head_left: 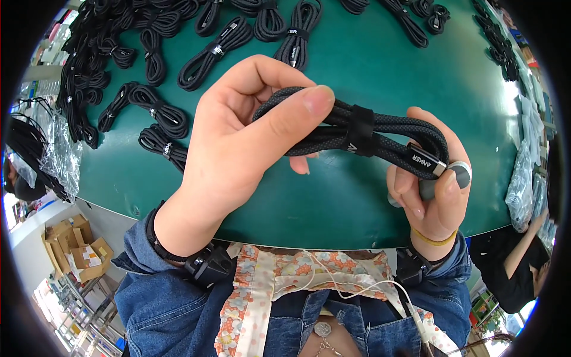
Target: The person picks up a bundled cable from the table, turns it over to inspect it, and sets it back down, repeating this process for several other cables.
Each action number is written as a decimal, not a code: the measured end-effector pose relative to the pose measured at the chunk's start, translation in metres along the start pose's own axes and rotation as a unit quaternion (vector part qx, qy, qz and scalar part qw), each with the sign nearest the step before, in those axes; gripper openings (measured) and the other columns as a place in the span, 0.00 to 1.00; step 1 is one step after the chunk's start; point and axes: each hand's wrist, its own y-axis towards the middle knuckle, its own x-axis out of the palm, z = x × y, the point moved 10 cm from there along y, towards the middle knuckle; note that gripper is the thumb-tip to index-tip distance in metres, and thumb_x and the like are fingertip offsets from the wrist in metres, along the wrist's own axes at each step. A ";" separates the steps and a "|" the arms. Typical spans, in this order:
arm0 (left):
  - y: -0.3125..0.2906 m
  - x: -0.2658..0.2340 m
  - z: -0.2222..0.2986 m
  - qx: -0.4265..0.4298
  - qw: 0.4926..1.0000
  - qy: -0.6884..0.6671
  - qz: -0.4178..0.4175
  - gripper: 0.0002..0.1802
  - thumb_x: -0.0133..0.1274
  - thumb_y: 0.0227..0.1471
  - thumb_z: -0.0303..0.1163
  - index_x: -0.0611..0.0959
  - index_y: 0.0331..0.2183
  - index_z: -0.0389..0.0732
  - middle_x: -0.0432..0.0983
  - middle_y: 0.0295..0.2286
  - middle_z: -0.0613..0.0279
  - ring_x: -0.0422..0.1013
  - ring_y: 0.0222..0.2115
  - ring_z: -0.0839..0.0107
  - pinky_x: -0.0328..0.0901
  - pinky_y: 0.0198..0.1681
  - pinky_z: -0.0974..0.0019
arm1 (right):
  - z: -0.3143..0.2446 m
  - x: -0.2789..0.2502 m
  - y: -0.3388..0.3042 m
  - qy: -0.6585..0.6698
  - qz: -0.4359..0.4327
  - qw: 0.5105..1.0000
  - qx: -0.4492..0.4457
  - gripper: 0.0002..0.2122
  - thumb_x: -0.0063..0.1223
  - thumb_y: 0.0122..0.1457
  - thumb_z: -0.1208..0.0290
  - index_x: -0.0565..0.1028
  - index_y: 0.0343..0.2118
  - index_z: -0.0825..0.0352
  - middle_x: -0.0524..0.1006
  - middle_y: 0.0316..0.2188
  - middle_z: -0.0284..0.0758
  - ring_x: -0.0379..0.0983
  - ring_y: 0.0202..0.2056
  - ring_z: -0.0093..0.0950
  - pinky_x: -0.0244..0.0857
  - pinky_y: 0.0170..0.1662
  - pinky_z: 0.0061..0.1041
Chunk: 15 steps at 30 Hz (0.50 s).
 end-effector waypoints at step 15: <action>0.022 -0.020 0.005 0.069 0.986 0.140 -0.064 0.08 0.50 0.42 0.28 0.71 0.26 0.35 0.69 0.22 0.64 0.65 0.21 0.79 0.60 0.23 0.76 | 0.048 -0.009 -0.002 -0.054 -0.049 0.956 0.284 0.17 0.35 0.52 0.66 0.61 0.39 0.77 0.67 0.13 0.36 0.48 0.05 0.12 0.44 0.09 0.13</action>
